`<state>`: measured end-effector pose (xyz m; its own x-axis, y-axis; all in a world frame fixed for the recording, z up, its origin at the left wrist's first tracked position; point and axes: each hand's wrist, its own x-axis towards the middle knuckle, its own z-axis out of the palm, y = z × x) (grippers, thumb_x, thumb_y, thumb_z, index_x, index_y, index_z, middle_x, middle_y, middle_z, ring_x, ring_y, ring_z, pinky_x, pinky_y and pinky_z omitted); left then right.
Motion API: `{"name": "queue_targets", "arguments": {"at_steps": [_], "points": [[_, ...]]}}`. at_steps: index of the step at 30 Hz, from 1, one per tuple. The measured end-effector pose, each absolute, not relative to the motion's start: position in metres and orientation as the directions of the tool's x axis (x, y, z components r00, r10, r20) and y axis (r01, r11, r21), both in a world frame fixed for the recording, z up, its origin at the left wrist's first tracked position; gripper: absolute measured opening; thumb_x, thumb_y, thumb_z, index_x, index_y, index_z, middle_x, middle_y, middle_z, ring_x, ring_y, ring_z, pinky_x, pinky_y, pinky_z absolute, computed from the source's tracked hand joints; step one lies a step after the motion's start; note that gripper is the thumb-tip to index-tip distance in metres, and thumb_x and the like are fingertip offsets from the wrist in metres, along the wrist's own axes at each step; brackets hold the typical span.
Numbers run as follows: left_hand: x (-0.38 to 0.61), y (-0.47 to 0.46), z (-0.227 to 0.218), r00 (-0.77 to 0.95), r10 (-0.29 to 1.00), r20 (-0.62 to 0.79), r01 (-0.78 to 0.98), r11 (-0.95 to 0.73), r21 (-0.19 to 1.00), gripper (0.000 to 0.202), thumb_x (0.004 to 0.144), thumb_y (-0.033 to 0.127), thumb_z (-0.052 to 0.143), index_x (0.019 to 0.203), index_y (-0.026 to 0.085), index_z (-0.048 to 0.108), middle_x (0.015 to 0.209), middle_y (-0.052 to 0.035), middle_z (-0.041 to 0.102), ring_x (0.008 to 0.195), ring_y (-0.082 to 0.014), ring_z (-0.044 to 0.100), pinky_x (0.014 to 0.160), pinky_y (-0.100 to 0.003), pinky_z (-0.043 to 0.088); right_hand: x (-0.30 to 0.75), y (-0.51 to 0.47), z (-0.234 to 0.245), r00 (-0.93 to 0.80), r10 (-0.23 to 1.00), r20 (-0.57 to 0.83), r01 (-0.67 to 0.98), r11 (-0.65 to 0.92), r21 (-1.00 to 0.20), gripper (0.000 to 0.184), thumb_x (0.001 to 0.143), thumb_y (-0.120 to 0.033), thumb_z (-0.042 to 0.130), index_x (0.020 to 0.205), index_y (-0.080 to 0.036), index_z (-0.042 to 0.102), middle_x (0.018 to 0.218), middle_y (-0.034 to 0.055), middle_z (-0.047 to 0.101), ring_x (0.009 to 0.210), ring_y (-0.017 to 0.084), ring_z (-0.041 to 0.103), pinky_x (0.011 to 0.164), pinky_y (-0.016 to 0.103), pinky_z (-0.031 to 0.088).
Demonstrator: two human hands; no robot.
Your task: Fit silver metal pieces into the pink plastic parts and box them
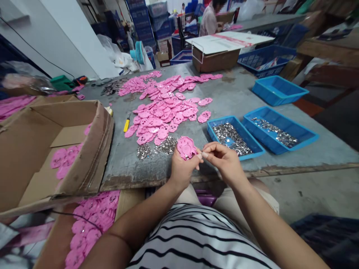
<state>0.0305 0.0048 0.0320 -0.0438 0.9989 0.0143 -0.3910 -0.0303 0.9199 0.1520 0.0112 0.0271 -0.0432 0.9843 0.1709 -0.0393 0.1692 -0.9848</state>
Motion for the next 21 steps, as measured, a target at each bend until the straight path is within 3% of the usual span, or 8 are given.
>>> {"name": "queue_targets", "arguments": {"at_steps": [3,6,9,11,14,21], "points": [[0.032,0.003,0.029,-0.024,1.000,0.003,-0.422,-0.013,0.906,0.037,0.063,0.017,0.074,0.092,0.019,0.050,0.069,0.0045,0.061,0.052,-0.0087,0.054,0.041,-0.017,0.040,0.154,0.008,0.029,-0.026,0.988,0.154,-0.095,0.151,-0.984,0.022,0.070,-0.037,0.074,0.064,-0.019,0.061,0.069,0.0003,0.059,0.064,0.013,0.054,0.064,0.028,0.046],[0.032,0.005,0.029,0.055,0.998,-0.011,-0.523,0.038,0.851,0.049,0.067,0.039,0.076,0.104,0.020,0.050,0.078,0.0000,0.064,0.063,-0.0134,0.061,0.046,-0.020,0.045,0.155,0.005,0.030,0.014,0.991,0.132,-0.143,0.133,-0.981,0.023,0.073,-0.039,0.071,0.064,-0.020,0.061,0.071,0.0000,0.057,0.063,0.013,0.052,0.066,0.030,0.050],[0.031,0.007,0.031,0.111,0.992,-0.054,-0.603,0.110,0.790,0.060,0.079,0.064,0.054,0.117,0.018,0.051,0.089,-0.0073,0.068,0.082,-0.0206,0.065,0.060,-0.027,0.053,0.154,0.001,0.033,0.090,0.977,0.193,-0.066,0.199,-0.978,0.023,0.071,-0.039,0.074,0.063,-0.020,0.063,0.086,0.0033,0.056,0.087,0.017,0.056,0.081,0.036,0.053],[0.032,0.006,0.033,0.086,0.993,-0.078,-0.629,0.114,0.769,0.064,0.086,0.067,0.037,0.125,0.018,0.050,0.101,-0.0101,0.068,0.098,-0.0235,0.064,0.074,-0.032,0.054,0.151,-0.001,0.034,0.089,0.974,0.208,-0.022,0.210,-0.977,0.024,0.071,-0.040,0.074,0.062,-0.020,0.064,0.096,0.0049,0.053,0.102,0.020,0.054,0.093,0.040,0.050],[0.034,0.003,0.034,0.048,0.997,-0.066,-0.650,0.081,0.756,0.066,0.091,0.063,0.022,0.134,0.019,0.046,0.115,-0.0108,0.065,0.115,-0.0236,0.057,0.093,-0.036,0.049,0.147,-0.003,0.033,0.075,0.980,0.182,0.003,0.182,-0.983,0.025,0.072,-0.042,0.073,0.062,-0.020,0.064,0.104,0.0055,0.052,0.104,0.022,0.056,0.101,0.045,0.044],[0.034,-0.003,0.029,0.057,0.998,0.027,-0.664,0.018,0.747,0.072,0.086,0.070,0.028,0.139,0.023,0.042,0.136,-0.0086,0.055,0.132,-0.0227,0.045,0.108,-0.037,0.038,0.139,-0.004,0.030,0.082,0.978,0.190,-0.016,0.192,-0.981,0.016,0.074,-0.033,0.070,0.064,-0.021,0.064,0.107,0.0063,0.061,0.113,0.023,0.053,0.105,0.044,0.035]]}}
